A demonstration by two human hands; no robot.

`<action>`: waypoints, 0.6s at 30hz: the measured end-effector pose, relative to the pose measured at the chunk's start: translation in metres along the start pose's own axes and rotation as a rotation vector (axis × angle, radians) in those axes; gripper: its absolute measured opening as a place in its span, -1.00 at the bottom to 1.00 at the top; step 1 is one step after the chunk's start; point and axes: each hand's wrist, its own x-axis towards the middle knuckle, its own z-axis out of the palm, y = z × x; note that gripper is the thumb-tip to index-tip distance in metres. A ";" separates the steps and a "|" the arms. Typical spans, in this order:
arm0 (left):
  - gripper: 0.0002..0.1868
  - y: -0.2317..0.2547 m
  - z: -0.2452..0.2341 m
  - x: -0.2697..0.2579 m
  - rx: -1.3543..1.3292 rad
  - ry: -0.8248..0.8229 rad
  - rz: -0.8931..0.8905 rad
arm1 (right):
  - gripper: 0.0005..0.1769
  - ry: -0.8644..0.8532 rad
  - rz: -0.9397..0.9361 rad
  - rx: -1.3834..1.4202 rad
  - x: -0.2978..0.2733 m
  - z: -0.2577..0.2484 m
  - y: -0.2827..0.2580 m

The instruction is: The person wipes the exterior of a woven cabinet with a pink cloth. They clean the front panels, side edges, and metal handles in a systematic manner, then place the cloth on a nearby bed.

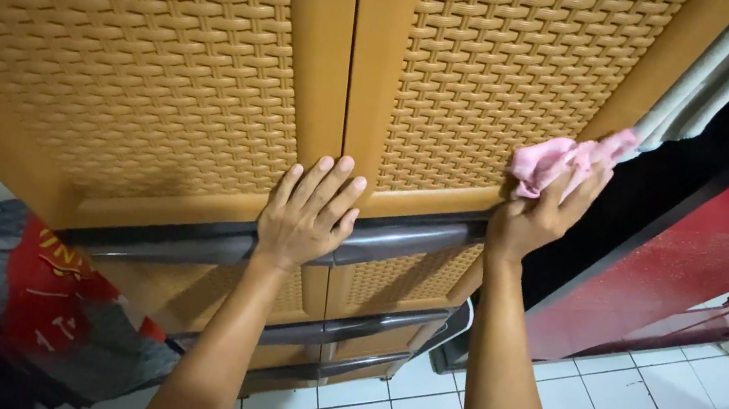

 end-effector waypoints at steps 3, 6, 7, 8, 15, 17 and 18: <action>-0.43 0.001 0.001 0.001 0.015 0.004 -0.002 | -0.48 -0.117 0.201 0.019 -0.007 -0.014 -0.030; -0.42 0.002 0.000 -0.003 0.008 0.002 -0.010 | -0.40 -0.271 0.291 0.046 -0.008 -0.033 -0.103; -0.42 0.002 0.001 -0.002 -0.020 0.002 -0.015 | -0.49 -0.216 0.373 0.230 0.005 -0.038 -0.141; -0.42 0.001 0.000 -0.002 -0.048 0.003 -0.021 | -0.53 -0.160 0.453 0.414 0.018 -0.044 -0.179; -0.48 -0.008 -0.021 -0.012 -0.191 0.078 -0.120 | -0.75 -0.299 -0.129 0.496 -0.050 -0.050 -0.191; -0.41 -0.014 -0.034 -0.027 -0.171 0.138 -0.342 | -0.81 -0.301 -0.313 0.677 -0.043 -0.047 -0.194; -0.41 -0.023 -0.042 -0.029 -0.156 0.142 -0.344 | -0.81 -0.298 -0.318 0.692 -0.035 -0.034 -0.193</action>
